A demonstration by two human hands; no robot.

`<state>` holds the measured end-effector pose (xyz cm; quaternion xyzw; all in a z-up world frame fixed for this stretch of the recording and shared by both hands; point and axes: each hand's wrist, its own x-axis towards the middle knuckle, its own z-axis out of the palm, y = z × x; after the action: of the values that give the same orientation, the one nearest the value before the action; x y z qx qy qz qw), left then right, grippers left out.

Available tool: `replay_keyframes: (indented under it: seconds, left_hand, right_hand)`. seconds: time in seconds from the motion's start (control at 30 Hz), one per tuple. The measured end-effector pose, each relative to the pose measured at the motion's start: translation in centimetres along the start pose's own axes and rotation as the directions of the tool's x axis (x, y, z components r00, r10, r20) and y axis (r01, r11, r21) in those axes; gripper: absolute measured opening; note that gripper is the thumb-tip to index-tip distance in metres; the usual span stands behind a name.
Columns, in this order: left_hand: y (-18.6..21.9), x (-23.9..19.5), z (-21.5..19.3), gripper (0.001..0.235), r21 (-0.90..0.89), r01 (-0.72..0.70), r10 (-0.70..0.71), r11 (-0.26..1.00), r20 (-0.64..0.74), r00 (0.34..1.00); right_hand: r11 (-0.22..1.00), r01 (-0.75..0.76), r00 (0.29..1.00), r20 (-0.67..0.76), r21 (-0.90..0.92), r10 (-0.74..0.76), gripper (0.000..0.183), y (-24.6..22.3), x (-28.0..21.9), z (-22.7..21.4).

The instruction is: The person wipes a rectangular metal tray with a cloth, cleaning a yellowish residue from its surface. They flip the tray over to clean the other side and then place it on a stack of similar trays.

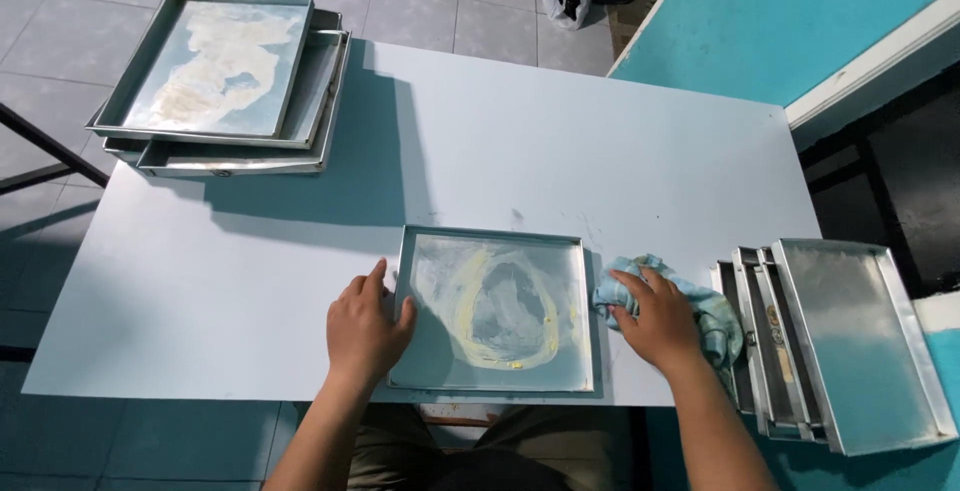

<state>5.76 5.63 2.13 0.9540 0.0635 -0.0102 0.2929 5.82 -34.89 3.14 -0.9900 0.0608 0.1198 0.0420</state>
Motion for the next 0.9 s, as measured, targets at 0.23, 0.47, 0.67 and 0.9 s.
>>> replay_keyframes:
  seconds: [0.23, 0.47, 0.67, 0.9]
  left_hand:
    - [-0.8, 1.0, 2.6, 0.042, 0.174, -0.125, 0.137, 0.977, -0.060, 0.989]
    - [-0.9, 0.9, 3.8, 0.037, 0.244, -0.136, 0.166, 0.960, -0.107, 0.980]
    - [-1.5, 0.9, 4.2, 0.039, 0.264, -0.144, 0.175, 0.954, -0.096, 0.980]
    - [-1.8, 1.5, 4.8, 0.038, 0.283, -0.146, 0.173, 0.948, -0.074, 0.982]
  right_hand:
    - [0.989, 0.144, 0.955, -0.266, 0.029, -0.131, 0.054, 0.7, 1.4, -0.2]
    - [0.919, 0.357, 0.825, -0.407, -0.164, -0.393, 0.065, -5.1, 1.3, -4.0]
    - [0.798, 0.417, 0.825, -0.188, -0.435, -0.533, 0.059, -5.4, 5.6, 2.1]
    - [0.859, 0.357, 0.934, 0.152, -0.367, -0.324, 0.058, -8.4, 6.9, 1.1]
